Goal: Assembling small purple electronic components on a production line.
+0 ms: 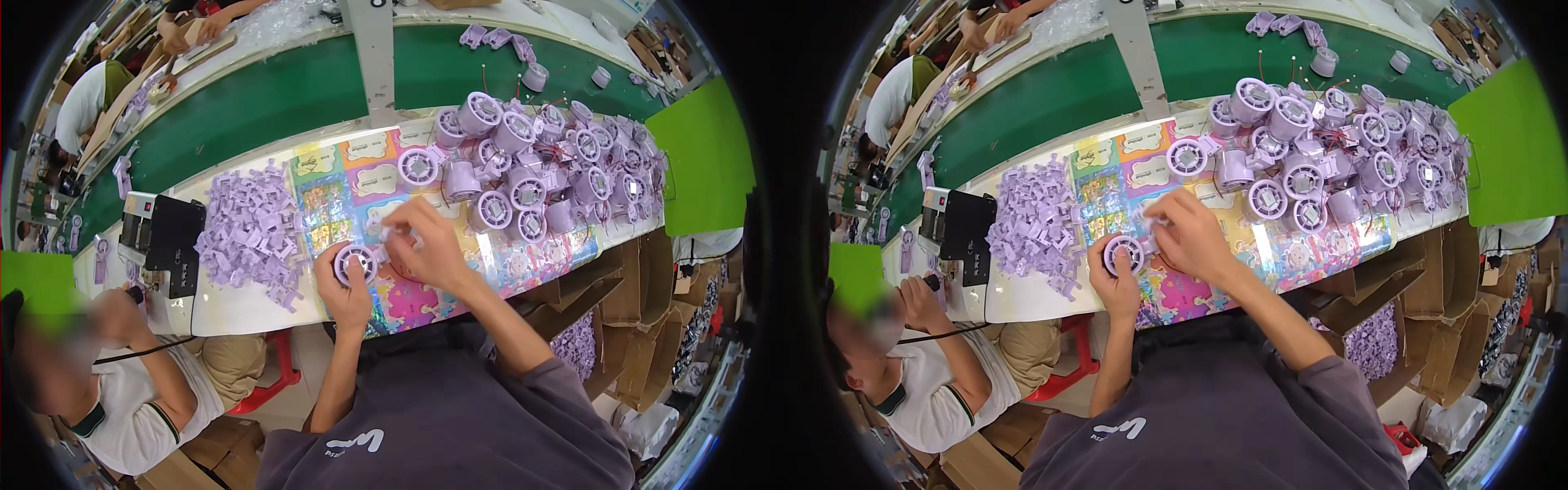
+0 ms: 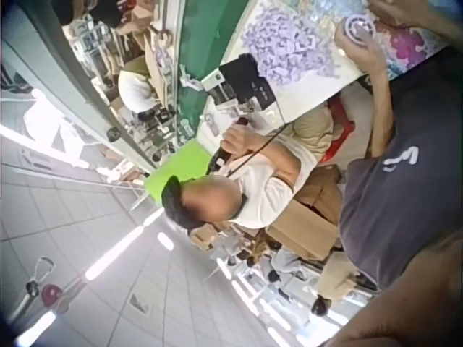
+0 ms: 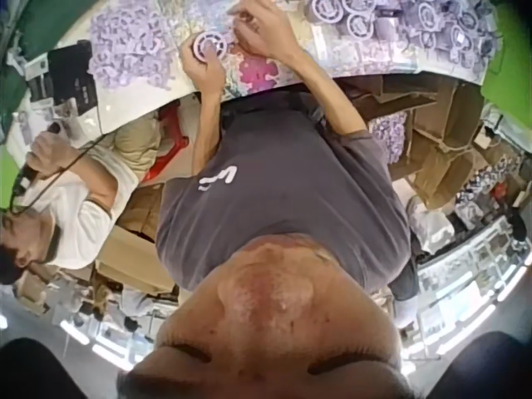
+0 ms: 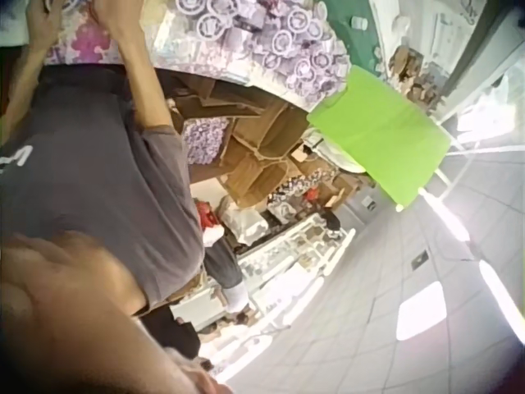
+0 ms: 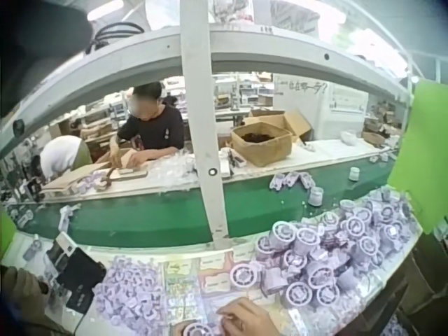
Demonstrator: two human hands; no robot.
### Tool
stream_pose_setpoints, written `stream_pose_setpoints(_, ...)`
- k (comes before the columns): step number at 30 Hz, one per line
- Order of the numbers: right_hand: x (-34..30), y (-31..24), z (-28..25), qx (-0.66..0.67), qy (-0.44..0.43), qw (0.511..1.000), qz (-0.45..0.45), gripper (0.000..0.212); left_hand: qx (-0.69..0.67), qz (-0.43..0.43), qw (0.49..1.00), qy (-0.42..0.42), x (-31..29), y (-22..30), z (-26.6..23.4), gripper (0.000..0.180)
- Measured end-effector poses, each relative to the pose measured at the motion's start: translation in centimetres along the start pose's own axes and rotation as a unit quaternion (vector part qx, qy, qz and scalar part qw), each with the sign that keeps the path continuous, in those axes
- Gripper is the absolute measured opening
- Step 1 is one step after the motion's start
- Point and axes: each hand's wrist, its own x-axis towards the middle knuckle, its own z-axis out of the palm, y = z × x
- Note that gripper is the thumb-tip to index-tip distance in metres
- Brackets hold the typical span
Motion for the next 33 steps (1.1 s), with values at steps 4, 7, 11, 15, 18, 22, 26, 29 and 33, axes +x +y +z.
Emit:
stream_pose_setpoints(4,-4.0,1.2,1.2,-0.043,-0.022,0.998,0.027,0.030,0.038,0.042,0.998,-0.016,0.5,-0.2,0.0,0.025)
stream_pose_setpoints(7,-4.8,1.1,1.2,-0.046,0.004,0.999,-0.003,0.029,0.069,0.083,0.994,-0.021,0.6,0.1,0.0,0.027)
stream_pose_setpoints(11,-5.0,1.2,1.1,-0.051,0.019,0.998,-0.029,0.028,0.090,0.105,0.990,-0.027,0.6,0.0,0.0,0.027)
stream_pose_setpoints(15,-5.1,1.2,0.6,-0.054,0.028,0.998,-0.036,0.029,0.087,0.098,0.991,-0.036,0.6,0.2,0.1,0.025)
stream_pose_setpoints(18,-5.5,0.9,0.5,-0.066,0.027,0.997,-0.022,0.026,0.085,0.094,0.991,-0.036,0.7,0.3,0.3,0.025)
stream_pose_setpoints(22,-6.0,0.9,1.1,-0.023,0.036,0.999,-0.004,0.023,0.067,0.078,0.995,-0.020,0.3,0.1,0.0,0.024)
stream_pose_setpoints(26,-6.2,0.5,1.8,0.010,0.060,0.996,0.058,0.015,0.068,0.092,0.993,-0.018,0.2,0.4,0.1,0.024)
stream_pose_setpoints(29,-6.3,0.3,2.0,0.061,0.061,0.986,0.141,0.015,0.065,0.107,0.992,-0.022,0.0,-0.3,0.0,0.024)
stream_pose_setpoints(33,-5.4,-0.6,1.3,0.082,0.068,0.977,0.186,0.023,0.094,0.153,0.984,-0.001,-0.3,-0.4,0.1,0.027)
